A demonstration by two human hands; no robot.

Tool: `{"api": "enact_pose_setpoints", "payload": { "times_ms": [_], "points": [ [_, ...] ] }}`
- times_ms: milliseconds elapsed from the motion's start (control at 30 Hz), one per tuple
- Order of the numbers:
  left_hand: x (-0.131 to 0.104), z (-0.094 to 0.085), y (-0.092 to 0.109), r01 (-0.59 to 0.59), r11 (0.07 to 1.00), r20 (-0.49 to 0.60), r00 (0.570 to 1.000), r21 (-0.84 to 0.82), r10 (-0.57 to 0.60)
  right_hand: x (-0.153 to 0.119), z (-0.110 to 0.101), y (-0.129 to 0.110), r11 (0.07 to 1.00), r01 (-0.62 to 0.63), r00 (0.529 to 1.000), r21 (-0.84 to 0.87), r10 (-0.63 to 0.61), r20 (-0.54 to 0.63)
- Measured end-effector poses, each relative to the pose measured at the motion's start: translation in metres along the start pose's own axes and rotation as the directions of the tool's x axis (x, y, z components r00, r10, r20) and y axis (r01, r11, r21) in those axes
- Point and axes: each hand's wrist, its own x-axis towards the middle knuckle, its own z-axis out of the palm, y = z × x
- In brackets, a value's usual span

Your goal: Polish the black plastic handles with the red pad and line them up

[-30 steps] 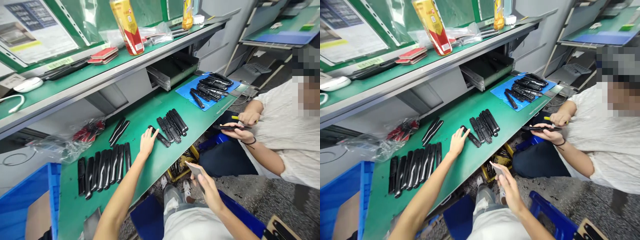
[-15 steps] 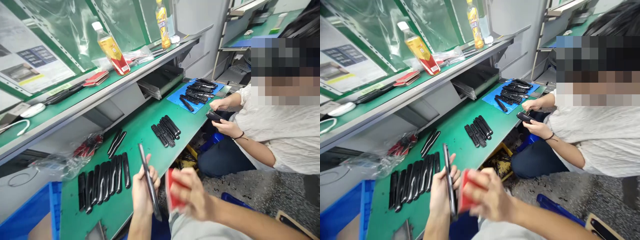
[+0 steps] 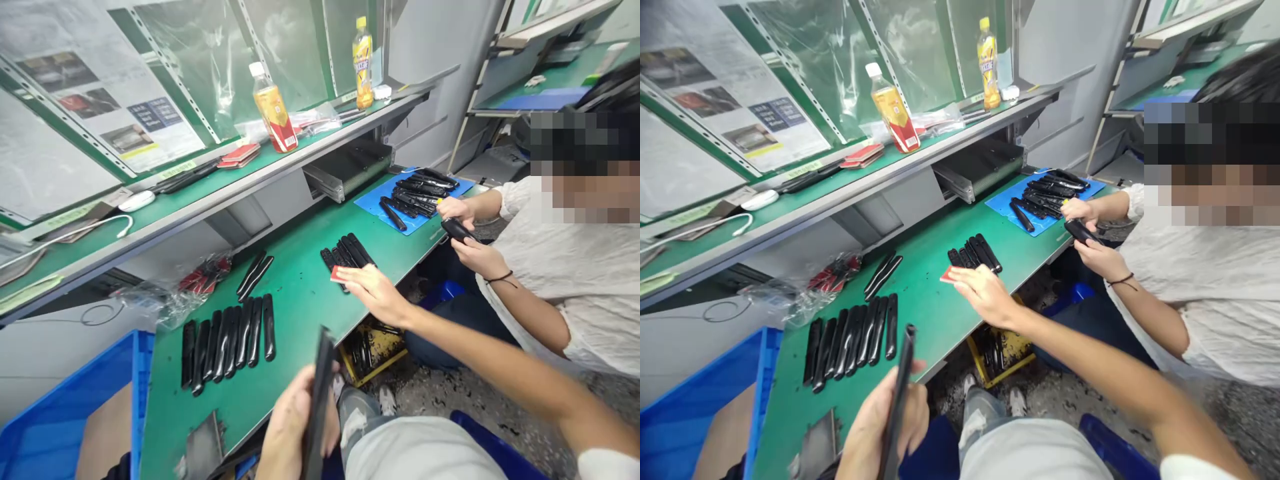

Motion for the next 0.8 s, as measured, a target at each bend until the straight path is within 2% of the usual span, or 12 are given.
{"api": "enact_pose_setpoints", "payload": {
  "times_ms": [67,167,300,533,633,700,800],
  "points": [
    [0.0,0.006,0.002,-0.119,0.993,-0.063,0.991,0.017,0.12,-0.004,-0.004,-0.007,0.987,-0.13,0.991,0.096,0.132,-0.022],
    [0.005,0.013,0.0,-0.156,0.985,-0.087,0.983,0.069,0.161,-0.011,-0.004,-0.019,0.961,-0.204,0.973,0.189,0.22,-0.072],
    [0.002,0.015,-0.008,-0.156,0.981,-0.029,0.987,0.113,0.16,-0.005,-0.007,-0.019,0.984,-0.158,0.985,0.077,0.163,-0.064],
    [-0.013,0.009,-0.008,-0.187,0.96,-0.047,0.978,0.206,0.201,0.022,-0.024,-0.001,0.988,-0.11,0.993,-0.106,0.104,-0.058],
    [-0.01,-0.002,-0.002,-0.246,0.946,-0.075,0.961,0.209,0.266,0.008,-0.023,-0.008,0.987,-0.081,0.996,-0.14,0.075,-0.053],
    [-0.003,-0.009,0.003,-0.204,0.962,-0.113,0.967,0.183,0.227,-0.009,-0.018,-0.022,0.99,-0.034,0.995,-0.138,0.02,-0.101],
    [0.01,-0.014,0.005,-0.16,0.979,-0.19,0.965,0.127,0.182,-0.028,-0.008,-0.046,0.986,0.125,0.984,-0.114,-0.138,-0.117]
  ]
}}
